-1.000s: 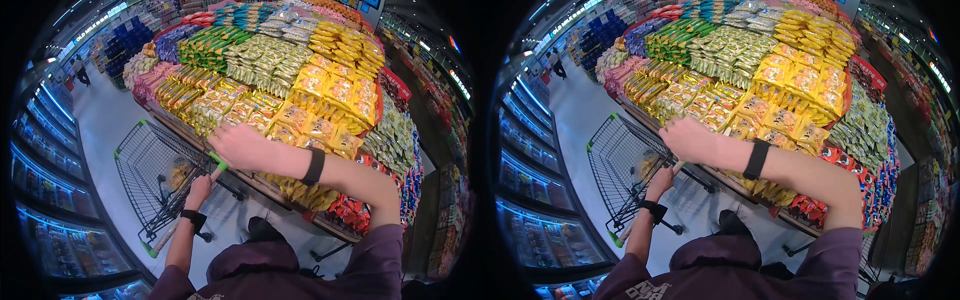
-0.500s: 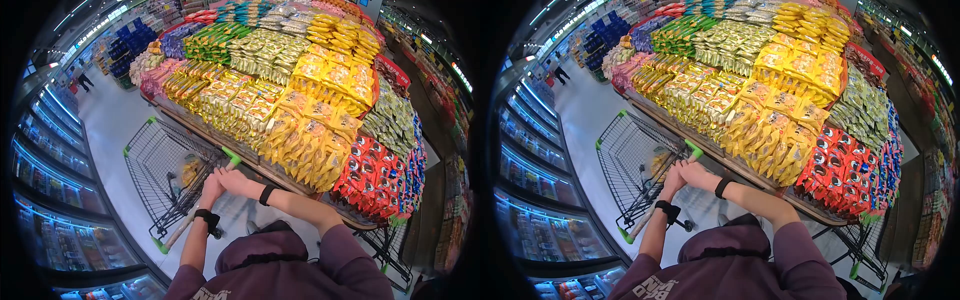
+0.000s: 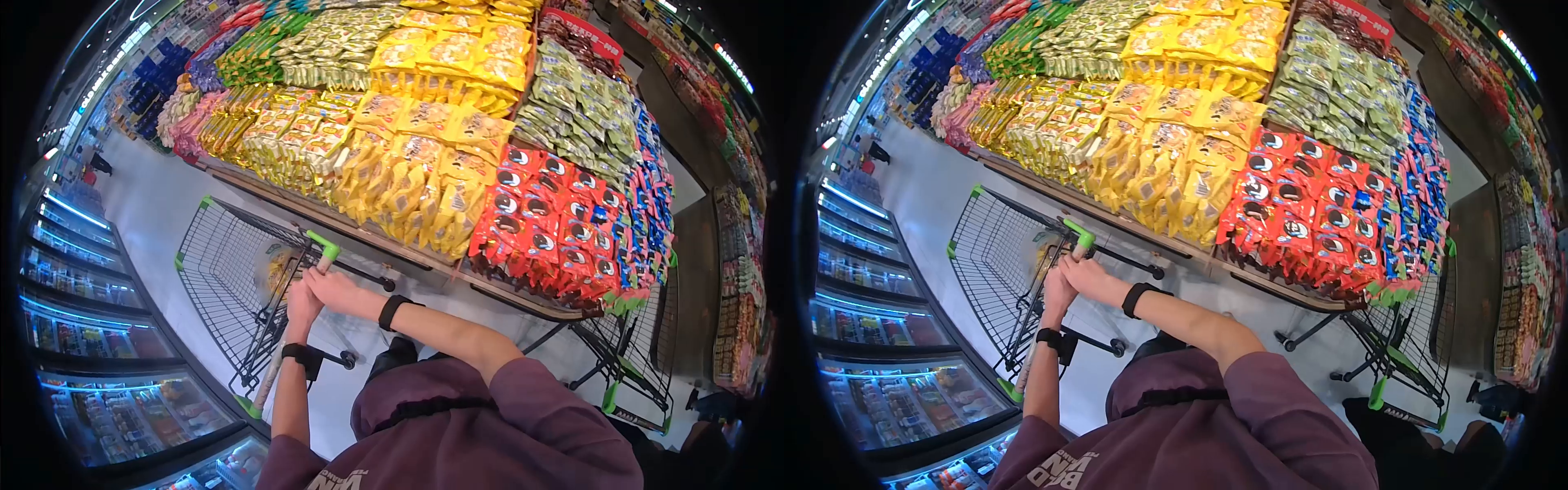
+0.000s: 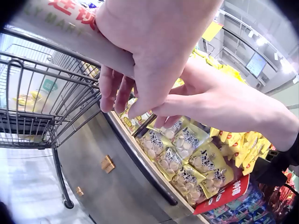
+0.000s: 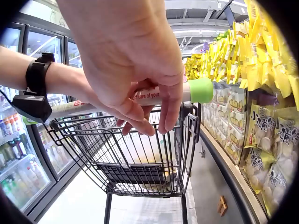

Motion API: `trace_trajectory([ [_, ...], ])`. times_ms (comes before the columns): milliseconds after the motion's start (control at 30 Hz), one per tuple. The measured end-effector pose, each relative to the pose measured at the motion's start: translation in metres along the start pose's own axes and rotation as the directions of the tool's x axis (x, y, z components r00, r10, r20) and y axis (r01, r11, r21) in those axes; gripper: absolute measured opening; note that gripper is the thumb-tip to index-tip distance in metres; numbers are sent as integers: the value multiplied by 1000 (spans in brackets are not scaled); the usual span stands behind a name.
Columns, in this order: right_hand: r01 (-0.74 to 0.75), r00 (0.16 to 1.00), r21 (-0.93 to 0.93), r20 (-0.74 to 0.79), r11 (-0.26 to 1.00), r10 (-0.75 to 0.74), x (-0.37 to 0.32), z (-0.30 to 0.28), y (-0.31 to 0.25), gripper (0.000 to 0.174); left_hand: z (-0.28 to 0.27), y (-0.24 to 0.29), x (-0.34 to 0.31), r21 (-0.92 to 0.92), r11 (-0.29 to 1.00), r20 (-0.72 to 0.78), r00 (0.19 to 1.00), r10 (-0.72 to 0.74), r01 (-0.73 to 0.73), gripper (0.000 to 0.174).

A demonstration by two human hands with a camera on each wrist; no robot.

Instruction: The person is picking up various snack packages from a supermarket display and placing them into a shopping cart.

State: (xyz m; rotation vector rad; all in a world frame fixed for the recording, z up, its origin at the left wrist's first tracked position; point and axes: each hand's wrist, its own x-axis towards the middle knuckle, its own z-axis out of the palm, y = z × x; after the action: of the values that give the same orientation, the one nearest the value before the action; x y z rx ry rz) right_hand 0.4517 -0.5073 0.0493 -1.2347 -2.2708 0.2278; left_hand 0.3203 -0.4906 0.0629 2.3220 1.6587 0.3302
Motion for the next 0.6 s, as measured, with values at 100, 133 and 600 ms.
trace_trajectory([
  [100, -41, 999, 20, 31, 999, 40, -21, -7, -5, 48, 5, 19, -16, 40, 999, -13, 1000, -4, 4, 26],
  [133, -27, 1000, -5, 8, 1000, 27, -30, -10, -5, 47, 8, 25, -21, 48, 999, -20, 1000, -2, 3, 26],
  [600, -7, 987, 42, 159, 999, 0, -110, -45, -11, 64, 27, 89, -83, 60, 998, 7, 1000, -12, 11, 21],
])
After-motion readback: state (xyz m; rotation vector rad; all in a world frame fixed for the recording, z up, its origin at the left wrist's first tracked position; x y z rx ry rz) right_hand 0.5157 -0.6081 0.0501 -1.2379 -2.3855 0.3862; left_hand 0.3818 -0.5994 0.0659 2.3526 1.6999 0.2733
